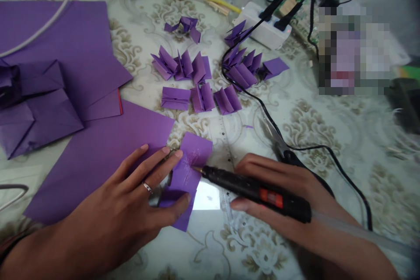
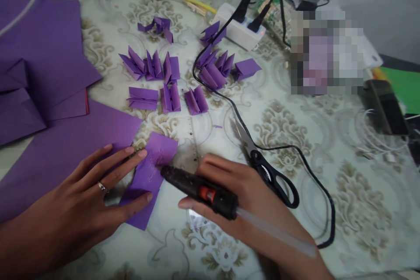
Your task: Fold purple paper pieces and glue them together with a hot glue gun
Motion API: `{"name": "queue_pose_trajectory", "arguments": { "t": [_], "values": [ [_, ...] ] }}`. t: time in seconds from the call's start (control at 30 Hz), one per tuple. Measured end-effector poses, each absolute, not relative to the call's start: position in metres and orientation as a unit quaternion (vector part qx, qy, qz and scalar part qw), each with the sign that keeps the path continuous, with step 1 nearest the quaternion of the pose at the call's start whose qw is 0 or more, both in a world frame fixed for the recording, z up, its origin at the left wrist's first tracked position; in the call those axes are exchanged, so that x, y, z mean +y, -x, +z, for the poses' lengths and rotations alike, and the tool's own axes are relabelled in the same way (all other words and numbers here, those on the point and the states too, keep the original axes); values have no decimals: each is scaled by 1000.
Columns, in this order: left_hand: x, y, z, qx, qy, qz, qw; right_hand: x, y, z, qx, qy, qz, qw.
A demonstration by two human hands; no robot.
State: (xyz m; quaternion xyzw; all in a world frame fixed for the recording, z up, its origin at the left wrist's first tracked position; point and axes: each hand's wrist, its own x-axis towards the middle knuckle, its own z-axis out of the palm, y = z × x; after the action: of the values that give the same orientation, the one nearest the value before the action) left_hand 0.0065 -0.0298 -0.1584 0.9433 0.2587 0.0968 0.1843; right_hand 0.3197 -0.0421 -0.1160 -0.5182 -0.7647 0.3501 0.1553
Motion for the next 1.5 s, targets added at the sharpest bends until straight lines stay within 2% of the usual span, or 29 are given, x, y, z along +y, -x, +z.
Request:
{"name": "queue_pose_trajectory", "arguments": {
  "t": [0.07,0.23,0.43,0.63,0.8,0.97,1.17,1.5],
  "values": [
    [-30,-6,-159,255,-944,96,186,-43,-322,-117,-766,522,339,160],
    [-30,-6,-159,252,-949,82,173,-42,-319,-119,-774,458,403,171],
    [-29,-7,-157,255,-946,94,174,-38,-323,-117,-756,556,304,166],
    [-30,-5,-161,256,-945,103,175,-40,-326,-121,-754,550,312,177],
    [-30,-6,-160,258,-945,98,177,-41,-327,-120,-768,514,353,149],
    [-30,-6,-161,254,-945,105,177,-38,-328,-116,-763,548,303,158],
    [-30,-6,-161,258,-945,98,175,-41,-330,-119,-772,528,323,147],
    [-30,-5,-161,250,-945,101,187,-35,-326,-118,-770,545,279,176]
  ]
}}
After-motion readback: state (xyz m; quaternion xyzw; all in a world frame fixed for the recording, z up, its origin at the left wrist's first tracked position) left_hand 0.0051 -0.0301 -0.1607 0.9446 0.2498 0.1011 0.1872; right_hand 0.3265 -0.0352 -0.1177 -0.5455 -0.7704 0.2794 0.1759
